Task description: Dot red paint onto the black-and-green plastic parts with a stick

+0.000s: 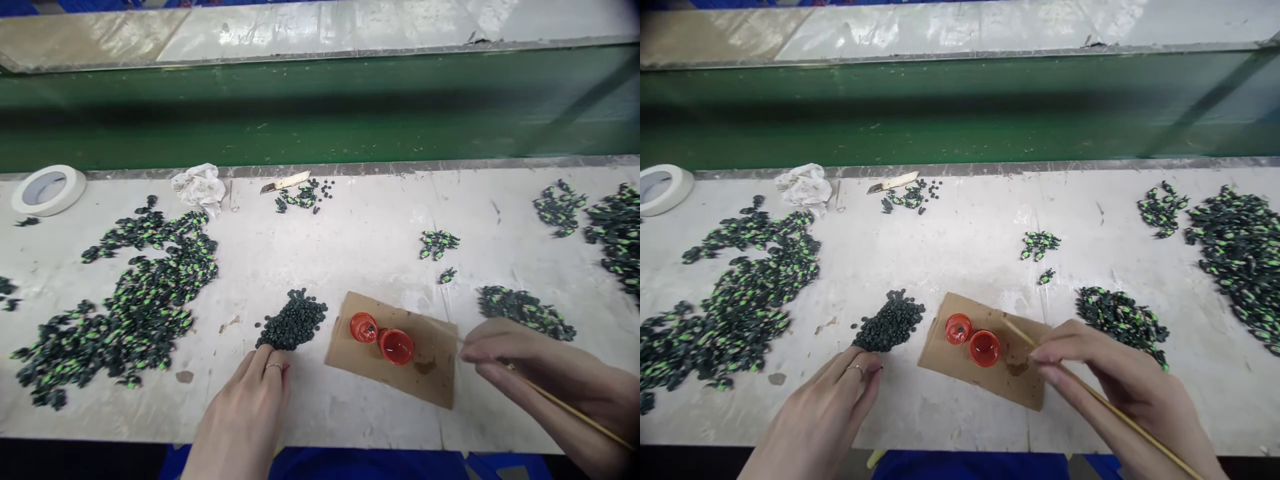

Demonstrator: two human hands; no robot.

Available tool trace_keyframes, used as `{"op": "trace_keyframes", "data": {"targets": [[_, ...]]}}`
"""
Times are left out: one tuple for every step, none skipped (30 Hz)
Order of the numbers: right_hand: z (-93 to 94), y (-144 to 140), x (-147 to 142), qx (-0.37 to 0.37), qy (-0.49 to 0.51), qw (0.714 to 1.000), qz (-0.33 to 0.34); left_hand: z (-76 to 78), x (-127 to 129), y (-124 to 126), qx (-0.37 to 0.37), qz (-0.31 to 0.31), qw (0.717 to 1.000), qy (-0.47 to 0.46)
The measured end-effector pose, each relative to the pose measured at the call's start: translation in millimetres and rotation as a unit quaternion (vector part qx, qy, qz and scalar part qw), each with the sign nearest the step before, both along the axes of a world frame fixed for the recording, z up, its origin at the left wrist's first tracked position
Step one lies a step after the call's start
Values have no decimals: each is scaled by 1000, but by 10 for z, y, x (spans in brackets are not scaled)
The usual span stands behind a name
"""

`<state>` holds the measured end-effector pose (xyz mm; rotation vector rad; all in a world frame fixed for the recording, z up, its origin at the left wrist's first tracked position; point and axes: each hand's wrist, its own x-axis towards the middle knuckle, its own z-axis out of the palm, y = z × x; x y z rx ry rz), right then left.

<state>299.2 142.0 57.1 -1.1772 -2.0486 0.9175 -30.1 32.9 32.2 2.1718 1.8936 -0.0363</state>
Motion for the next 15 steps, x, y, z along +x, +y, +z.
{"op": "trace_keyframes", "data": {"targets": [[39,-2,-30,15,9,999,30,3,-14,0,-10,-8,1000,5],[66,-5,-62,27,15,998,48,-3,-30,-2,-10,-12,1000,4],[78,-11,-97,33,18,998,56,-15,-46,-7,-6,-11,1000,1],[73,-21,-136,32,20,998,56,-33,-57,-11,2,-12,1000,-9],[52,-36,-177,30,24,998,53,-53,-61,-15,19,-14,999,-26],[16,-54,-218,27,26,998,50,-74,-55,-18,36,-16,998,-49],[-30,-74,-258,25,28,998,44,-92,-37,-20,60,-16,995,-78],[-83,-93,-296,26,32,998,41,-104,-5,-21,78,-12,991,-110],[-137,-109,-329,29,33,998,40,-110,41,-21,88,-10,986,-143],[-189,-120,-357,32,34,998,41,-108,98,-19,90,-12,981,-174],[-236,-127,-381,34,36,998,43,-99,165,-18,83,-13,976,-200],[-274,-129,-400,39,39,997,47,-86,239,-17,73,-15,973,-221],[-304,-128,-416,44,41,997,52,-70,316,-16,67,-12,969,-237],[-325,-124,-428,49,42,996,58,-56,394,-18,63,-3,966,-251],[-339,-119,-439,52,41,996,65,-47,470,-22,66,10,962,-264]]}}
